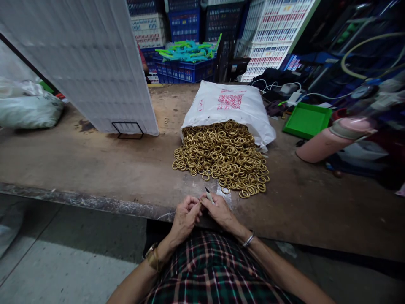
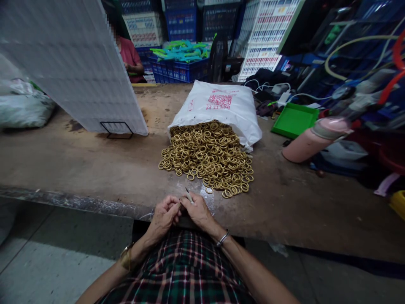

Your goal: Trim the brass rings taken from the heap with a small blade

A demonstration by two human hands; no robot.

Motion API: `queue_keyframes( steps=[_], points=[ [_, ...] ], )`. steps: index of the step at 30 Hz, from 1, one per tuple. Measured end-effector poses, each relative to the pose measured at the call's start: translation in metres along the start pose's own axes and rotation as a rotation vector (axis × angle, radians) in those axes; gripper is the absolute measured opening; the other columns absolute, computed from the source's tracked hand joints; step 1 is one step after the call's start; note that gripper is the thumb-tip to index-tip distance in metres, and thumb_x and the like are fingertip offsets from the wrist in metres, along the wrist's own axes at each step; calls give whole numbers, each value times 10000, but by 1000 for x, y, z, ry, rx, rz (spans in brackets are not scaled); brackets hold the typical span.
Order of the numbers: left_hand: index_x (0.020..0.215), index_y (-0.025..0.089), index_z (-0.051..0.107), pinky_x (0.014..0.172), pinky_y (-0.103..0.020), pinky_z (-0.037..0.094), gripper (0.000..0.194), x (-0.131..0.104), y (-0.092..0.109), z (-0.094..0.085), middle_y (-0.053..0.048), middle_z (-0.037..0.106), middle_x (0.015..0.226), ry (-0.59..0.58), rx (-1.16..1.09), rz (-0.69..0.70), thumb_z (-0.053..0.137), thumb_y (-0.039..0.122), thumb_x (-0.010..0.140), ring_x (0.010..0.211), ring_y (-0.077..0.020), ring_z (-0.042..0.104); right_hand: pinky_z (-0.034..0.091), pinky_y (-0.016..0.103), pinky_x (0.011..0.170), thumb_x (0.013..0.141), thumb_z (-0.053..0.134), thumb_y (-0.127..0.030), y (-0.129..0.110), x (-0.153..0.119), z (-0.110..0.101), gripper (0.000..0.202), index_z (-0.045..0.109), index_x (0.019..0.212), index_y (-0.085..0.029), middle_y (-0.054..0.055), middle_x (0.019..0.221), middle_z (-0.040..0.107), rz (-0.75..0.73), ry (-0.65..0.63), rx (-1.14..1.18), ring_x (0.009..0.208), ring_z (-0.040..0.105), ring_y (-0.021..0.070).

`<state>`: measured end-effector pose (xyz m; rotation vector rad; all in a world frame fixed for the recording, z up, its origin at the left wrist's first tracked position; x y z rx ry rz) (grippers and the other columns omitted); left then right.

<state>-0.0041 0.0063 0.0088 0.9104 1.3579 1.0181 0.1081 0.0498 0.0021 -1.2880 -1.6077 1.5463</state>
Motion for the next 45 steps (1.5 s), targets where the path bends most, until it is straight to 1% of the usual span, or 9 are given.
queue_keyframes(
  steps=[6,11,16,20,26,33,38,42,45],
  points=[
    [787,156,507,391,-161,346,294,0,-4,-2,41,527,554,-96,-53,-79,528,448,759,400,-52,442,344,209,563,778,439,-318,-2,0,2,231,543,635,-169,-45,570,506,-47,-7,-64,569,443,96],
    [775,153,494,382,-158,315,289,-2,-6,-1,44,510,580,-159,-322,-151,580,426,736,412,-43,421,357,223,565,795,393,-321,-1,2,-1,263,557,654,-171,-17,580,546,1,32,-79,551,475,111],
    [769,156,484,402,-168,330,319,-2,-5,-2,33,527,629,-124,-466,-135,621,436,706,438,-44,432,306,223,554,792,370,-217,-3,-2,-2,204,570,773,-184,0,623,560,-145,54,-484,566,476,122],
    [768,158,483,418,-171,344,328,-1,-7,-4,29,537,630,-91,-427,-101,616,452,708,448,-48,429,270,229,561,717,383,-104,-2,-7,6,212,557,807,-185,9,667,580,-244,-38,-717,579,466,120],
    [772,166,480,449,-181,373,345,3,-11,-8,21,553,654,-59,-289,-49,589,489,715,472,-59,455,248,237,558,724,386,-105,-2,-6,9,206,547,826,-183,16,687,592,-237,-75,-796,578,466,121],
    [724,163,492,469,-187,372,346,-10,8,-9,27,523,605,-90,-138,36,560,502,738,468,-61,447,243,250,539,769,385,-145,-7,2,6,243,555,942,-164,39,688,616,-190,-142,-911,580,512,138],
    [743,160,519,485,-216,421,288,-16,13,-4,-4,572,686,-220,-337,14,592,439,743,506,-81,501,258,259,543,801,374,-143,-11,24,-5,265,534,1011,-165,65,757,645,-123,40,-1042,645,570,164],
    [728,136,548,460,-200,400,276,-11,6,-11,-27,590,699,-136,-530,-82,629,399,721,516,-78,503,307,253,599,841,394,-175,-16,41,-17,216,478,1040,-165,88,870,644,-93,231,-1057,754,596,178],
    [707,136,546,454,-197,398,262,-8,2,-16,-34,601,727,-46,-606,-130,665,368,684,540,-84,512,311,258,595,861,404,-216,-15,50,-21,189,463,1034,-170,95,864,645,-47,260,-1103,739,607,184]
  ],
)
Point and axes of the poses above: each hand's wrist, its own x-axis towards the middle knuckle, its own z-axis out of the palm, y = z × x, the point moved 4 cm from there along x, towards the middle knuckle
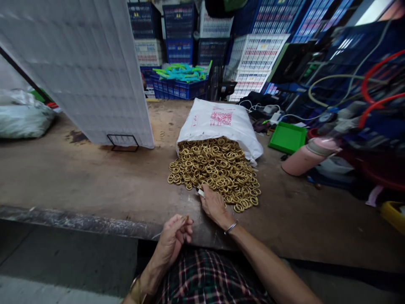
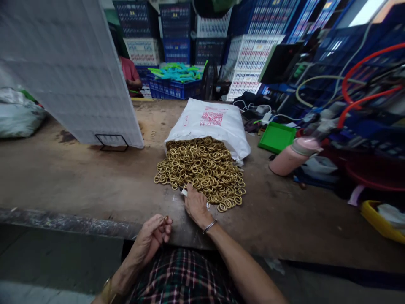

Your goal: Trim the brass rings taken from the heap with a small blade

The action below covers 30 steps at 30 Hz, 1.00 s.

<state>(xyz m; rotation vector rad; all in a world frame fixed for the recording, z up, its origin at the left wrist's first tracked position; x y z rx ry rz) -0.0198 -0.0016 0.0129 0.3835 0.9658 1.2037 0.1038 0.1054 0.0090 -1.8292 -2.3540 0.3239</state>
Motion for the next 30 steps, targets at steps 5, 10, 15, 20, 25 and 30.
queue_keyframes(
  steps=[5,10,15,20,25,30],
  points=[
    [796,176,535,426,-196,377,252,4,-3,-4,6,589,664,26,-106,-48,672,331,651,493,-88,502,285,260,560,860,402,-232,5,9,7,143,458,977,-173,76,790,652,36,26,-5,688,616,185],
    [696,145,562,470,-197,387,206,14,-9,-12,-5,577,672,-16,-225,-154,684,300,636,549,-86,522,277,255,565,819,426,-177,9,10,7,154,448,971,-169,62,790,649,-15,65,41,687,607,177],
    [621,143,499,463,-188,387,273,16,-4,-13,-1,560,657,78,-193,-136,702,325,636,585,-95,539,289,241,580,819,407,-158,-3,-5,0,136,481,931,-181,43,775,626,-196,19,157,677,572,159],
    [814,165,512,366,-138,238,344,15,1,-6,57,494,585,57,86,2,661,438,667,425,-36,395,326,234,629,797,425,-157,-23,-29,-7,183,500,961,-191,34,791,592,-362,-54,425,705,529,148],
    [773,155,520,355,-161,182,357,16,0,-11,92,400,483,121,314,99,609,491,690,352,-22,257,330,217,587,827,409,-229,-35,-38,-7,107,503,859,-192,-17,689,519,-331,-147,683,611,457,112],
    [743,144,624,555,-207,391,228,10,12,-10,4,585,614,123,610,428,558,361,759,569,-100,504,324,206,523,851,380,-365,-34,-35,-2,265,473,682,-184,-44,568,456,-108,-237,887,542,421,98]
  ],
)
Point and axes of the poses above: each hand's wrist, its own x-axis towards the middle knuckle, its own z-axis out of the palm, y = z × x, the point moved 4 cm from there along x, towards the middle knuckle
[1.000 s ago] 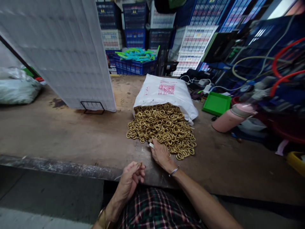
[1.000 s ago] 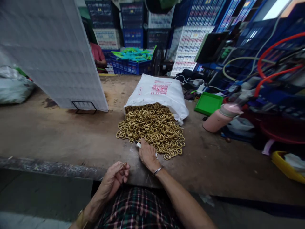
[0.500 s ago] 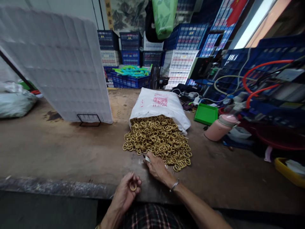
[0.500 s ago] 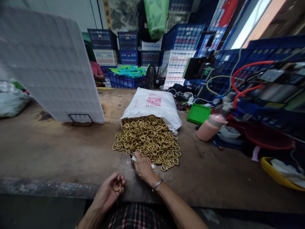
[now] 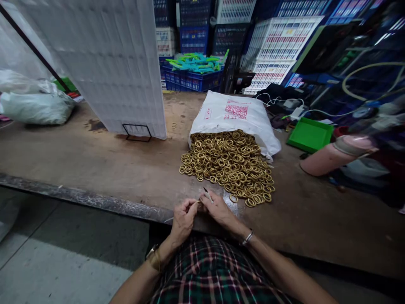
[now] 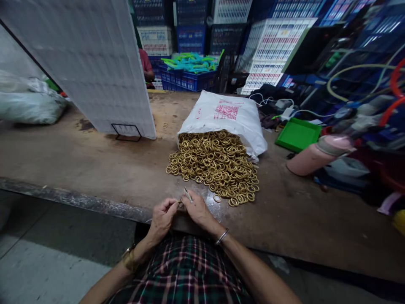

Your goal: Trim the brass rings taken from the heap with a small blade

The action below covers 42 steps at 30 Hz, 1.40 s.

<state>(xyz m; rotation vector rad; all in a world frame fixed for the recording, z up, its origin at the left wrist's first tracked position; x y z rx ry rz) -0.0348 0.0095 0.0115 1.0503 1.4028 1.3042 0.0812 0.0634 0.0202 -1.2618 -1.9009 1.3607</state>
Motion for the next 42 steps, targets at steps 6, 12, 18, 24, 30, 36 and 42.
queue_keyframes(
  steps=[6,12,18,24,30,36,42],
  points=[
    [723,164,639,627,-227,408,179,-2,5,0,-4,624,632,-21,96,104,523,286,786,616,-126,542,288,204,464,854,355,-397,7,-3,6,369,485,587,-178,-50,465,432,160,-102,50,427,362,76],
    [688,143,569,446,-187,307,279,-3,-4,0,36,509,539,-79,-98,-154,585,418,733,447,-60,398,305,200,492,806,418,-343,6,1,8,309,484,561,-167,-37,510,471,83,-49,76,490,403,78],
    [753,166,483,348,-163,164,332,-10,-15,7,63,459,557,-205,-443,-383,555,489,738,361,-21,272,301,200,492,795,410,-326,6,3,10,261,483,598,-171,-36,537,471,36,-24,76,514,403,88],
    [734,162,478,360,-157,188,325,-8,-12,4,53,462,587,-135,-421,-307,561,476,744,393,-21,299,304,210,530,788,357,-203,2,-2,3,175,497,687,-180,-15,579,507,-104,53,-233,527,435,103],
    [761,172,476,360,-167,201,354,-6,-16,1,64,443,550,-124,-315,-259,539,520,742,382,-31,290,259,226,546,713,403,-107,1,-11,10,190,547,808,-185,15,652,583,-164,-95,-624,573,476,124],
    [709,174,460,390,-182,220,371,-5,-9,-1,81,371,464,-122,-194,-189,500,540,756,386,-46,292,263,235,569,738,404,-124,0,-9,15,222,555,892,-178,42,725,626,-132,-165,-724,639,530,143],
    [667,169,461,401,-188,230,421,-12,-3,-1,65,413,498,-151,-189,-180,518,583,721,398,-43,299,254,248,552,762,398,-148,5,-6,13,254,542,971,-161,62,750,643,-93,-230,-808,650,554,154]
  ],
)
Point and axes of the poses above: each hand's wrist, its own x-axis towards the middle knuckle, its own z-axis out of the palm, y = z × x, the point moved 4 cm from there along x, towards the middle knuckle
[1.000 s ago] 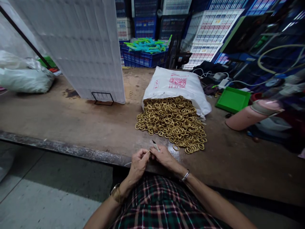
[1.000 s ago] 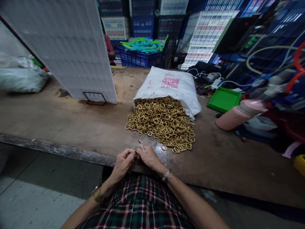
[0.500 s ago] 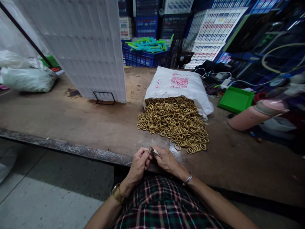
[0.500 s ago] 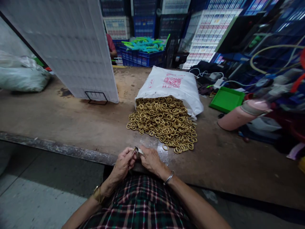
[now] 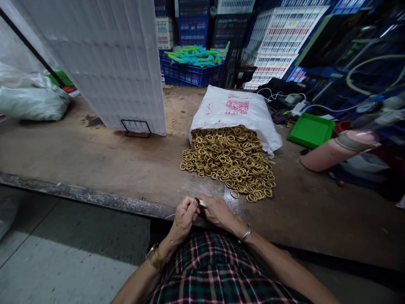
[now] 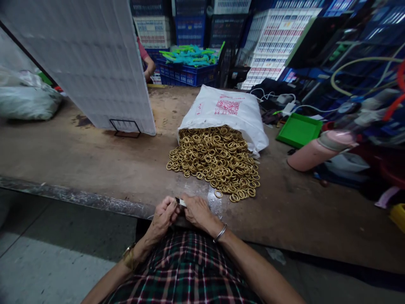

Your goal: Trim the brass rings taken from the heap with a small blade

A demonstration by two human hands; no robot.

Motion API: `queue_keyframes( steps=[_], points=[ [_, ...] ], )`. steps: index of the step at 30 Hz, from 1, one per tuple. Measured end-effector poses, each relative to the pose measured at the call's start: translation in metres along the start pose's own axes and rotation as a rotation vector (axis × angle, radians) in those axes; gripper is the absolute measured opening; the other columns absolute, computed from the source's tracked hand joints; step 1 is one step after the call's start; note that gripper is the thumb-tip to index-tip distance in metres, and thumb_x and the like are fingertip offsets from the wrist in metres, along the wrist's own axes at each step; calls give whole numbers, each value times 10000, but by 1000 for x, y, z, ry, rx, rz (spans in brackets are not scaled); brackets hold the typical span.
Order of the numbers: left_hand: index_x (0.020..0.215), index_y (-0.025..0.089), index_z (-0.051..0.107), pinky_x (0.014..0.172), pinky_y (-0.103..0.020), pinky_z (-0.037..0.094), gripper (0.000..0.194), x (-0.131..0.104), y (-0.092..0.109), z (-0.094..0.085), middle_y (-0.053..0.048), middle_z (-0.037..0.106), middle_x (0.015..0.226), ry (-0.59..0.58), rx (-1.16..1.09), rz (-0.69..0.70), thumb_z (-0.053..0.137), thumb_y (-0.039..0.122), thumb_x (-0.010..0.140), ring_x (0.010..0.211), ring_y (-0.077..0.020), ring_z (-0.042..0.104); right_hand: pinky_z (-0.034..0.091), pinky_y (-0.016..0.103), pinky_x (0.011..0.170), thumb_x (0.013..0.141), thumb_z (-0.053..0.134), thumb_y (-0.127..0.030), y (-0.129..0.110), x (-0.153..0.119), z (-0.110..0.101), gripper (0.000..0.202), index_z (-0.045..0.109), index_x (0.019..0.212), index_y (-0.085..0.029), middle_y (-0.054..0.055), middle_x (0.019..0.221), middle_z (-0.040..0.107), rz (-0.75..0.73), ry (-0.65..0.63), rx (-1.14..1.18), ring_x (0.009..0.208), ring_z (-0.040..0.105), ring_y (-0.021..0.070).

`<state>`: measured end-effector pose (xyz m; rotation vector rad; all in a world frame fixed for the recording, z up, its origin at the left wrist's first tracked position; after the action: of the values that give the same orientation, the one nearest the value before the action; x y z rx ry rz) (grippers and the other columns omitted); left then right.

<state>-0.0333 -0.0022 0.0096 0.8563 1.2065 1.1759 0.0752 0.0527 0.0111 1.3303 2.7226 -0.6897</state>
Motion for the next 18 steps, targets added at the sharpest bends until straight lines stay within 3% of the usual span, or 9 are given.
queue_keyframes(
  steps=[5,11,14,18],
  points=[
    [708,162,512,388,-180,226,367,-10,10,11,48,442,490,-144,-161,-60,514,524,766,390,-43,320,244,263,536,819,362,-169,21,9,-8,250,525,1007,-142,77,752,642,134,77,-102,634,564,167],
    [731,145,517,339,-163,270,313,-4,5,5,-18,581,702,-8,-427,-169,606,444,719,436,-49,417,283,250,559,868,363,-209,48,26,-25,231,442,1078,-158,70,773,640,346,320,-130,657,592,171],
    [795,163,511,334,-163,288,251,-3,4,3,-15,601,700,6,-492,-195,624,371,709,444,-72,464,286,245,545,872,385,-236,55,36,-26,239,414,1096,-157,72,756,637,432,305,-134,645,600,178],
    [900,154,555,370,-165,334,312,-4,2,2,-6,592,648,8,-611,-311,675,288,644,481,-88,505,278,247,534,875,385,-253,60,45,-23,185,434,1023,-154,79,743,632,465,286,-127,650,608,190]
  ],
)
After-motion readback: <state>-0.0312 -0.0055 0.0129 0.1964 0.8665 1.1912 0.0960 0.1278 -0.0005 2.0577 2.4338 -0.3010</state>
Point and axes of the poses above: each hand's wrist, its own x-axis towards the middle knuckle, its own z-axis out of the palm, y = z × x, the point moved 4 cm from there along x, towards the middle knuckle
